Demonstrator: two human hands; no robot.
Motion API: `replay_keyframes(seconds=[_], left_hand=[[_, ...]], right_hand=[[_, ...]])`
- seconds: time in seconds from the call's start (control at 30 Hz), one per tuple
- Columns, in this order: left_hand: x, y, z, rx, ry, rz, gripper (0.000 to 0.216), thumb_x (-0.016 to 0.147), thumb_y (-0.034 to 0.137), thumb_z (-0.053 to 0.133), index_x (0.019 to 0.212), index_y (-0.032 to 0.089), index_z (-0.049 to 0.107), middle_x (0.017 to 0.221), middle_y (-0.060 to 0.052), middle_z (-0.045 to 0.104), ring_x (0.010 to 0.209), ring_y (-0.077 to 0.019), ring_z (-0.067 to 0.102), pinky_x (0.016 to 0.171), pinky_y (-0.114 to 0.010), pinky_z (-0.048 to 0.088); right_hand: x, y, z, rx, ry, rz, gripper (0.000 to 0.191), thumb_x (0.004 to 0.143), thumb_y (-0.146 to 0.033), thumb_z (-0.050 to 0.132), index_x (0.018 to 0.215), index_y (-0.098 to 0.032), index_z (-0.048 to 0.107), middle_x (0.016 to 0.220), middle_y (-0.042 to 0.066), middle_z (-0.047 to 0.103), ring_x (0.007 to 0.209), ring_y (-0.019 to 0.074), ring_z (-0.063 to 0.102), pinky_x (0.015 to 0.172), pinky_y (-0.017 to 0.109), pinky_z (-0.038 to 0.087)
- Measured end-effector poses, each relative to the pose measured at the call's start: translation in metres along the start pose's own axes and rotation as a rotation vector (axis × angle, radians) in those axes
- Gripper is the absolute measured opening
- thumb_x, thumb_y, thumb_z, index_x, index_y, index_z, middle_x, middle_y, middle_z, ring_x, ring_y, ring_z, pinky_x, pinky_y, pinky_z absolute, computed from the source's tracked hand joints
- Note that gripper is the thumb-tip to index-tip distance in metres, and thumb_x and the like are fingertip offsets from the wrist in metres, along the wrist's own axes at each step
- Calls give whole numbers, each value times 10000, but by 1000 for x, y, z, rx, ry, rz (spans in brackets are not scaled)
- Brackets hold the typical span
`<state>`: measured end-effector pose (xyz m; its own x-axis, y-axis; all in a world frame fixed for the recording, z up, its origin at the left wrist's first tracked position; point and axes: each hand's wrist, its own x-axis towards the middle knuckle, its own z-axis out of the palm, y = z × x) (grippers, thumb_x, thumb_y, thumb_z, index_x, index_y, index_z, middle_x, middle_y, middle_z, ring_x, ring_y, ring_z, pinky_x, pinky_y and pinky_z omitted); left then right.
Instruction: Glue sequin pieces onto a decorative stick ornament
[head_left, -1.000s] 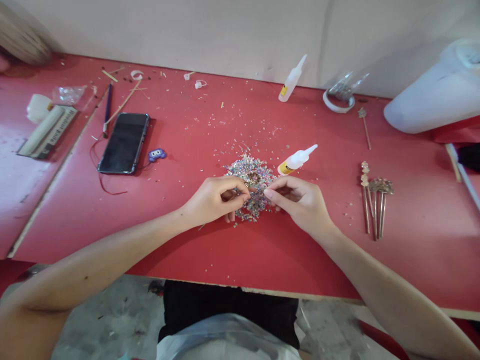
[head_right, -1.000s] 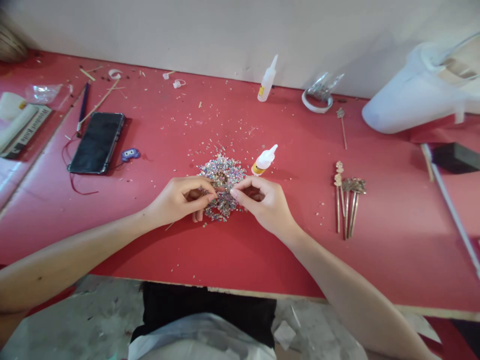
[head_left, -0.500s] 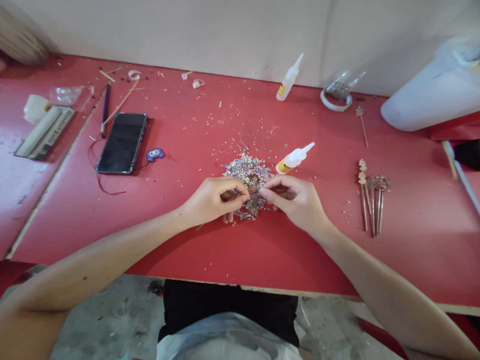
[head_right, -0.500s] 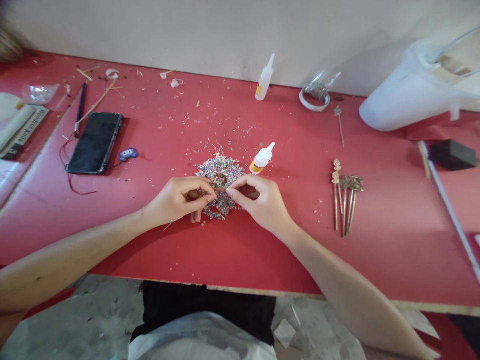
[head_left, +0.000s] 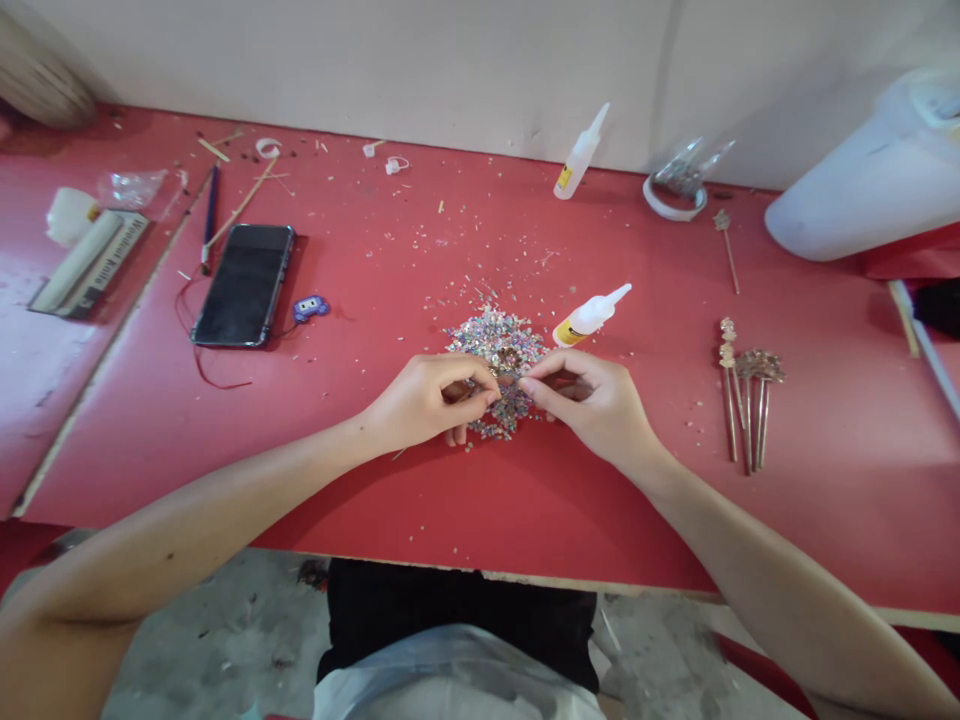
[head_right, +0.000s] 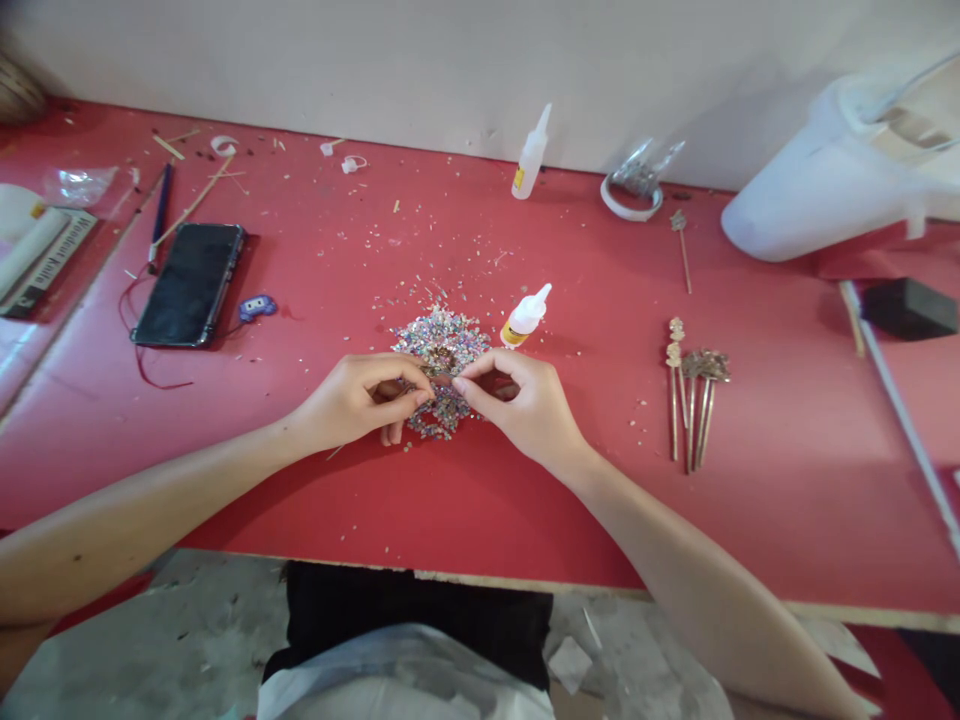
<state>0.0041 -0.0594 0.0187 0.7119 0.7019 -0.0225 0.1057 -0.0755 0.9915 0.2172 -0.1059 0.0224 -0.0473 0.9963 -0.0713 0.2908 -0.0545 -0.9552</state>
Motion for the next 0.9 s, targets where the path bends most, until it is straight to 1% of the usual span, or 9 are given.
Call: replay_keyframes(seconds=[0.27, 0.5, 0.7, 0.9], left_hand=[[0, 1, 0, 5, -4, -3, 65, 889, 155, 559, 857, 123, 607, 797, 10, 600, 462, -51, 647, 431, -97, 519], [0, 0, 1, 15, 1, -13, 110, 902, 225, 568, 870, 128, 606, 845, -17, 619, 471, -44, 639, 435, -98, 524], [-1, -1, 1, 10, -1, -15, 120, 907, 234, 566, 870, 128, 608, 852, -20, 615, 471, -47, 641, 434, -105, 527], [0, 0, 0, 5, -2, -8, 102, 903, 210, 561, 872, 126, 609, 848, -13, 608, 466, -51, 644, 433, -112, 531]], right_hand=[[-1, 2, 0, -14, 15, -18, 201, 799, -376, 713, 778, -186, 649, 729, 16, 655, 564, 105, 575, 499, 234, 489], [-2, 1, -2, -61, 39, -32, 186, 806, -373, 705, 780, -198, 651, 752, 26, 676, 621, 132, 612, 540, 252, 515], [-3, -1, -2, -81, 42, -49, 158, 810, -338, 699, 759, -202, 637, 740, 16, 671, 619, 125, 610, 562, 252, 510], [-4, 0, -2, -85, 50, -101, 139, 819, -305, 690, 747, -208, 621, 714, 0, 650, 617, 119, 601, 566, 251, 494]])
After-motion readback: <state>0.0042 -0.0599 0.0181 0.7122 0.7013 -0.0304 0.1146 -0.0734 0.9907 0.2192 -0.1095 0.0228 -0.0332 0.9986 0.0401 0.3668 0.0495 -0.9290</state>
